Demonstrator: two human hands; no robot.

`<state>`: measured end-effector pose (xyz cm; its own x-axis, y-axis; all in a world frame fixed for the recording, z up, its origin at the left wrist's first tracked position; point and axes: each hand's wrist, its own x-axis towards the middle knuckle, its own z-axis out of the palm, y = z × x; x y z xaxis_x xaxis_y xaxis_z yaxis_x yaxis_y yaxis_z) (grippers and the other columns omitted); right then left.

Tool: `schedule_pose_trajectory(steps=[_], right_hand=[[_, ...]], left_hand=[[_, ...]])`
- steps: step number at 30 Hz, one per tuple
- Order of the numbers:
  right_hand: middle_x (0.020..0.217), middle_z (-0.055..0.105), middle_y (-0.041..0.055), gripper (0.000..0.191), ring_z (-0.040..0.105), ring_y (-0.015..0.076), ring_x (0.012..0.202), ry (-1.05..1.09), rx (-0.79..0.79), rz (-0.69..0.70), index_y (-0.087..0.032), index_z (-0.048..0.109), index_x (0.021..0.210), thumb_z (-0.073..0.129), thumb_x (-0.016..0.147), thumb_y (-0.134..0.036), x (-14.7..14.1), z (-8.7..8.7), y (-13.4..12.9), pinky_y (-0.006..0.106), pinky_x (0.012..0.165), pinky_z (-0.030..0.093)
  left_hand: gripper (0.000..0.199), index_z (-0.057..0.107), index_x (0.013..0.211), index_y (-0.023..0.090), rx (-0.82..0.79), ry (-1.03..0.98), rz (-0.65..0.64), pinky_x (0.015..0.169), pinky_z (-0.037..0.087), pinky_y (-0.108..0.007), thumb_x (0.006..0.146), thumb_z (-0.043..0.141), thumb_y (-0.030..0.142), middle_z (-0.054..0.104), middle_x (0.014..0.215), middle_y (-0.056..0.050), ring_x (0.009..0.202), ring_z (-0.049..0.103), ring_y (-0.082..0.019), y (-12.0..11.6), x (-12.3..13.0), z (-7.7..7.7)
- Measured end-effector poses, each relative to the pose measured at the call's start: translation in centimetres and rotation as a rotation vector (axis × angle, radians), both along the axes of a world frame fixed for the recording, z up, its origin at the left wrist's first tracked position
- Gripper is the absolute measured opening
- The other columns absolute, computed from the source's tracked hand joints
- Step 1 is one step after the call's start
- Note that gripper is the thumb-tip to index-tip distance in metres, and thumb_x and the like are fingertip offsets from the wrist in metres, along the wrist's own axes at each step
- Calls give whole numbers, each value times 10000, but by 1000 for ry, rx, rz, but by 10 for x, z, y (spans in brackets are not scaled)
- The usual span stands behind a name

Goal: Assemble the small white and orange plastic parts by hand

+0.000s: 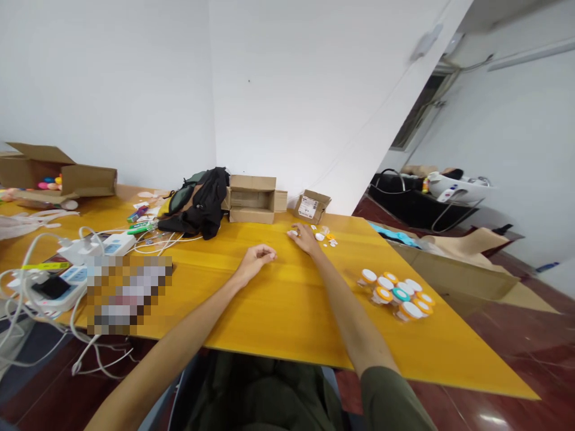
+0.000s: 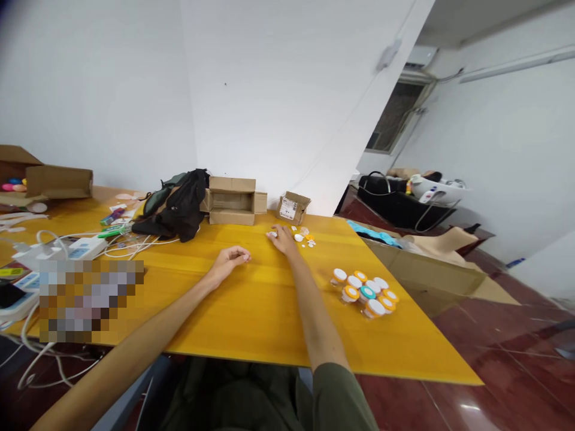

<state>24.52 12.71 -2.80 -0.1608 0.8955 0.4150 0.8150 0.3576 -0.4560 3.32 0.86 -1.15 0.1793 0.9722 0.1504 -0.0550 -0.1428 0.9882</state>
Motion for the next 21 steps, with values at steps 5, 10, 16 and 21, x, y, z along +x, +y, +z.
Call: schedule_pose_trajectory(steps=[5,10,16,21], right_hand=[[982,636,69,240,591,254,961,6,-5,89,-235,628,1051,572,863,-374,-5,1,-11,420,913,457],[970,648,62,211,581,238,963,11,5,204,-232,636,1037,588,870,-353,-12,2,-24,397,913,455],[990,647,57,216,571,227,968,19,8,296,-228,641,1040,599,876,-363,-25,2,-43,382,911,450],[1032,637,57,235,565,222,992,40,-6,422,-235,635,1069,602,882,-374,-41,4,-63,377,918,450]], left_hand=[[150,671,728,184,29,5,0,853,497,-309,686,728,316,721,788,-27,824,659,-179,0,-1,2],[119,670,718,189,45,9,33,841,495,-303,689,712,296,710,765,-20,801,643,-172,6,-2,1],[89,663,732,190,100,57,96,831,489,-306,693,694,263,692,767,-13,800,633,-176,15,-5,-3],[62,654,752,202,205,177,207,842,480,-311,700,663,168,670,821,-15,837,616,-189,19,-6,-3]])
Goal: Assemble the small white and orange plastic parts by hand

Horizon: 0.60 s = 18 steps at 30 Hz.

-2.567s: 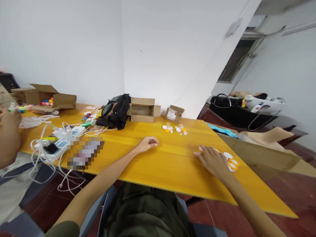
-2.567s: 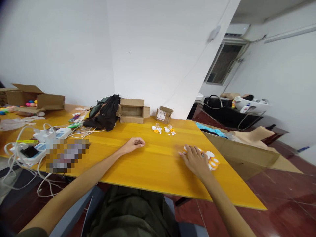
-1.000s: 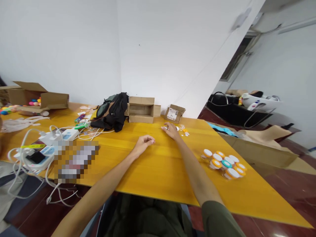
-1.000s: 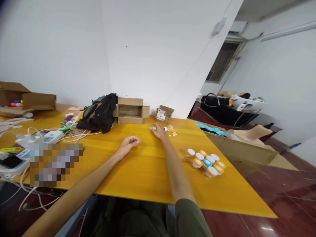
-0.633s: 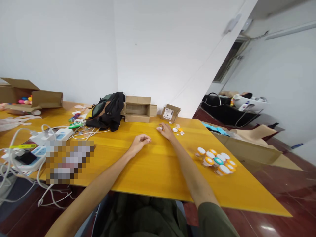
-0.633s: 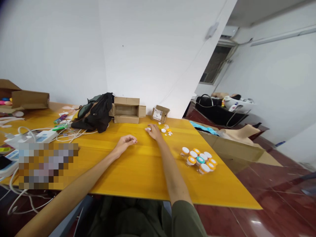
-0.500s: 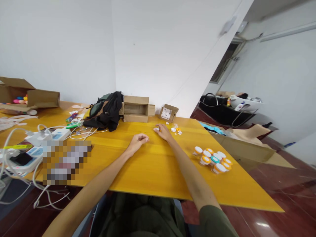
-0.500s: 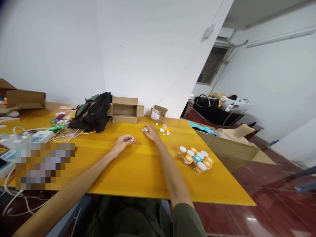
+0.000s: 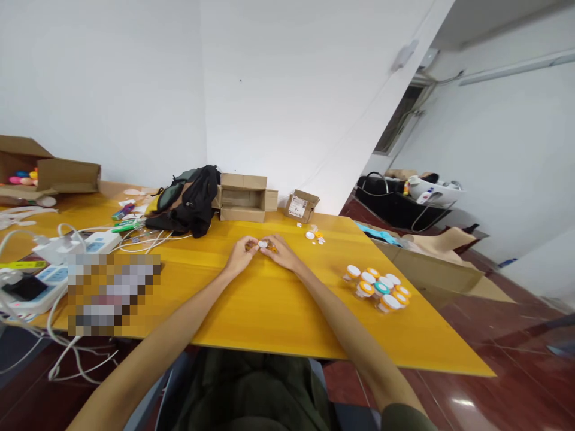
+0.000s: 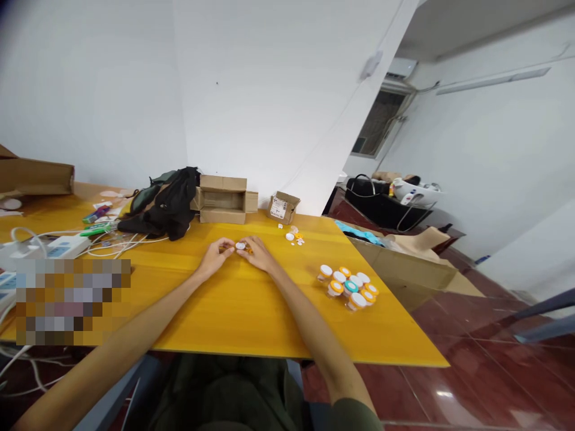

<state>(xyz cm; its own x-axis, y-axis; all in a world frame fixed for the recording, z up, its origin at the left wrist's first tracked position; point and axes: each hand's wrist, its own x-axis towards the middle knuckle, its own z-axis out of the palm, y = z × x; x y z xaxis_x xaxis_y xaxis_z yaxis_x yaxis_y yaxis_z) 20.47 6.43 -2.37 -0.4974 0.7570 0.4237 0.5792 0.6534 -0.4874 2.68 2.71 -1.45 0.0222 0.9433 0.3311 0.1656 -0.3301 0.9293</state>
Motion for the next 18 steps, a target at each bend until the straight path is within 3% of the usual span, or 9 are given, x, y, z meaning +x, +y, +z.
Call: schedule_pose_trajectory(steps=[6,14,18], right_hand=[[1001,635,63,224,580,231,963,19,-29,108,-228,627,1065,625,864,-328,-18,3,-22,393,907,469],[1308,547,94,492,523,229,1226,242,-116,194,-245,433,1284,634,847,-355,-19,2,-38,405,1057,407],[1332,516,107,565,510,217,1245,294,-184,222,-238,373,1288,660,825,-391,-9,-5,-44,400,1072,402]], left_hand=[[168,648,865,209,115,191,93,959,437,-342,736,622,106,633,973,-42,1020,580,-220,-3,-1,3],[206,646,1005,217,175,330,-24,977,405,-363,808,595,186,668,1011,-53,1036,574,-243,-11,-3,7],[251,644,1052,231,162,458,-40,988,382,-383,814,584,176,678,1051,-54,1065,565,-253,-14,-1,9]])
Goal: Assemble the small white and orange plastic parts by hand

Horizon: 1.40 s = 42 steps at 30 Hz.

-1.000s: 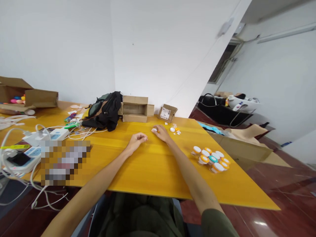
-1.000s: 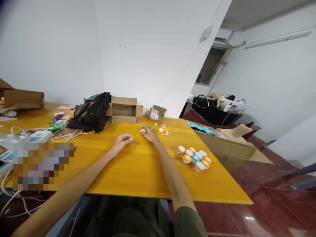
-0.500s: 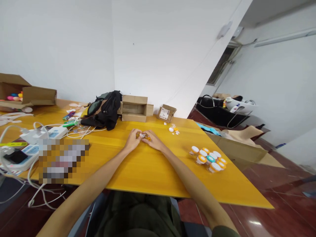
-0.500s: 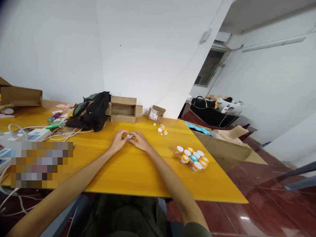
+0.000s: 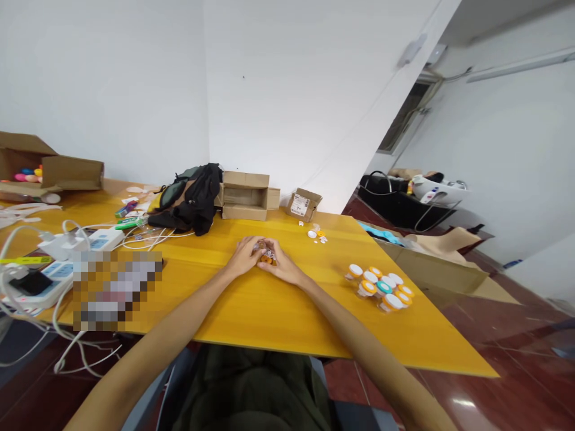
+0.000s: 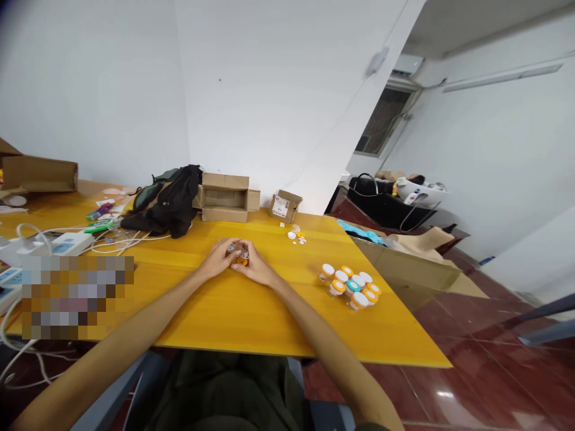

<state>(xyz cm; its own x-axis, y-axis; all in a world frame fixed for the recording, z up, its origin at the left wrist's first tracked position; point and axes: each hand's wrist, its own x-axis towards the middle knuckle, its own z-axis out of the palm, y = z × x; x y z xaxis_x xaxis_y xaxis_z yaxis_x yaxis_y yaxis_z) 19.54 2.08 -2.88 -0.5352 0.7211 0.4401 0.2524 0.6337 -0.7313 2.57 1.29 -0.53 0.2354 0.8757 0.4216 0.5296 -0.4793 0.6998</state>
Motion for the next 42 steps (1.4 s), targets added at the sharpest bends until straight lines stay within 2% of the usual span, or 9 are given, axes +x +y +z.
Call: schedule_pose_trajectory(steps=[3,6,10,13,24,33,42], right_hand=[[1281,546,100,537,545,219,1191,-32,-23,-42,-232,396,1268,659,829,-391,10,-4,-3,411,1049,428],[1219,582,91,450,565,233,1150,-88,23,-119,-233,464,1234,642,846,-375,19,-6,-5,433,1026,450],[1240,570,96,279,531,250,1214,-168,135,-182,-247,577,1134,613,870,-329,25,-9,-7,446,1045,437],[1256,557,97,226,524,248,1232,-216,187,-219,-254,615,1102,600,881,-297,25,-11,-9,444,1044,442],[1263,547,109,197,556,245,1190,-330,342,-283,-245,642,1089,544,919,-256,22,-10,-19,452,1035,461],[1185,587,104,122,587,240,1104,-359,381,-348,-233,609,993,508,925,-233,23,-6,-24,425,971,503],[1127,617,86,173,611,230,1027,-401,412,-392,-246,608,987,450,940,-192,22,-7,-23,400,918,523]], left_hand=[[230,643,1028,245,-13,105,13,969,383,-395,821,573,172,680,1044,-41,1055,562,-252,-2,1,2],[196,623,993,246,-11,174,25,951,384,-397,825,563,163,676,1023,-32,1036,562,-247,-5,1,3],[169,586,960,241,17,212,21,949,381,-386,811,580,162,657,1001,-28,1024,556,-239,-6,0,3],[177,562,978,240,27,239,16,945,379,-387,812,593,188,636,1018,-34,1034,545,-244,-5,0,1],[352,540,1100,267,8,298,-12,943,387,-396,775,555,132,578,1118,-39,1096,504,-256,-6,-3,0],[525,511,1248,299,-32,323,-93,1008,361,-439,745,605,184,534,1238,-44,1156,485,-276,-7,-9,5],[672,454,1346,314,-42,330,-76,1033,352,-459,710,573,134,523,1268,-44,1184,477,-284,-6,-14,5]])
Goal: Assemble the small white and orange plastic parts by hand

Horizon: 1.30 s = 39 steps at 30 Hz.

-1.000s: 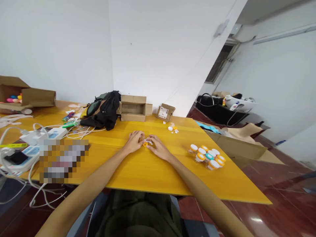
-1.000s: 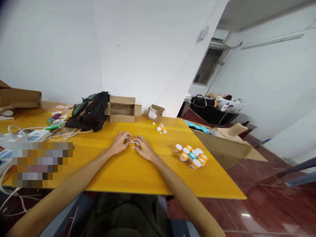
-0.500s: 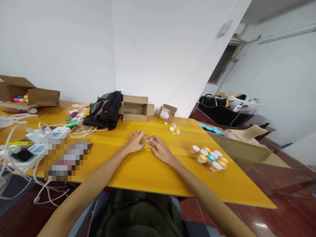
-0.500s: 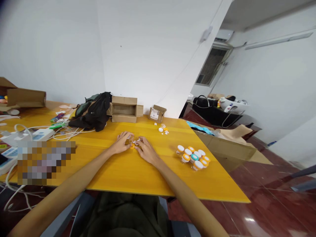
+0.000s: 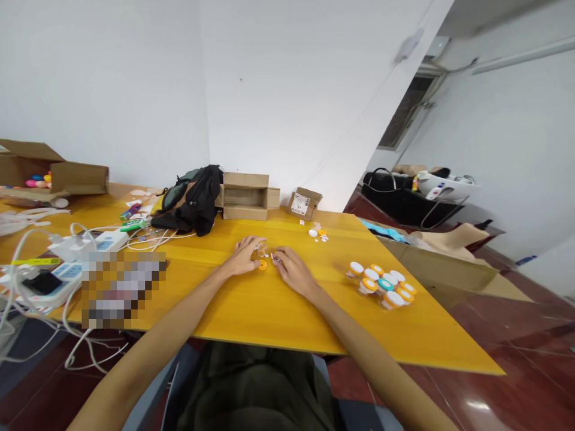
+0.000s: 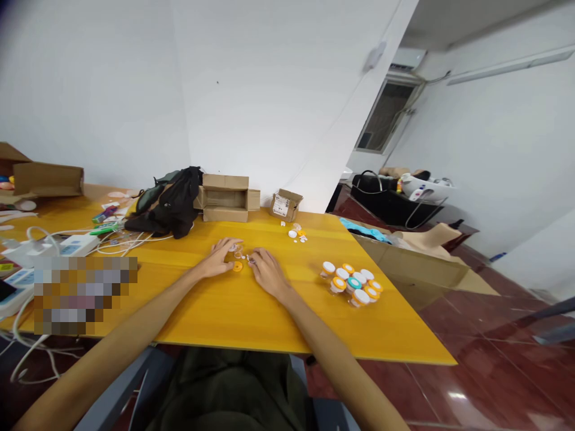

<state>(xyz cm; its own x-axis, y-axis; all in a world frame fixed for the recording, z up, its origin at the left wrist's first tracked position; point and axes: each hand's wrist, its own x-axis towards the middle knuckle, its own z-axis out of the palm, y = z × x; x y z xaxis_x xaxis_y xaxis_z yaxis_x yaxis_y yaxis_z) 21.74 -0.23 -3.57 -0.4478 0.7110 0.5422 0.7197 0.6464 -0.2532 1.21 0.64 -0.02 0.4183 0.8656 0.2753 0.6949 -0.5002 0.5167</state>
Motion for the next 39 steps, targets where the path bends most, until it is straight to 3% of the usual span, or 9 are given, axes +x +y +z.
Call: schedule_pose_trajectory(steps=[16,29,34,39], right_hand=[[1040,632,73,225,606,246,986,84,-44,-10,-259,590,1066,469,910,-150,2,1,4,394,898,503],[1034,631,80,182,608,243,965,97,-58,-53,-239,594,1012,494,901,-137,2,12,-4,370,870,505],[1013,634,80,195,607,240,940,106,-29,-70,-241,599,969,468,898,-115,2,11,-3,368,855,504],[943,636,72,186,604,241,893,144,-8,-111,-250,595,917,450,904,-134,9,6,2,374,825,509]], left_hand=[[605,543,1263,243,41,-129,-12,1045,405,-418,677,545,92,567,1189,-50,1153,516,-252,9,-7,-5],[550,584,1158,208,32,-199,-43,947,488,-336,657,477,8,612,1062,-35,985,613,-185,8,-5,-2],[355,610,996,202,114,-153,-21,903,488,-331,705,474,50,609,979,-39,945,601,-192,3,-8,5],[121,618,836,226,146,-13,-102,889,476,-342,789,530,156,600,854,-29,898,582,-205,-1,-11,8]])
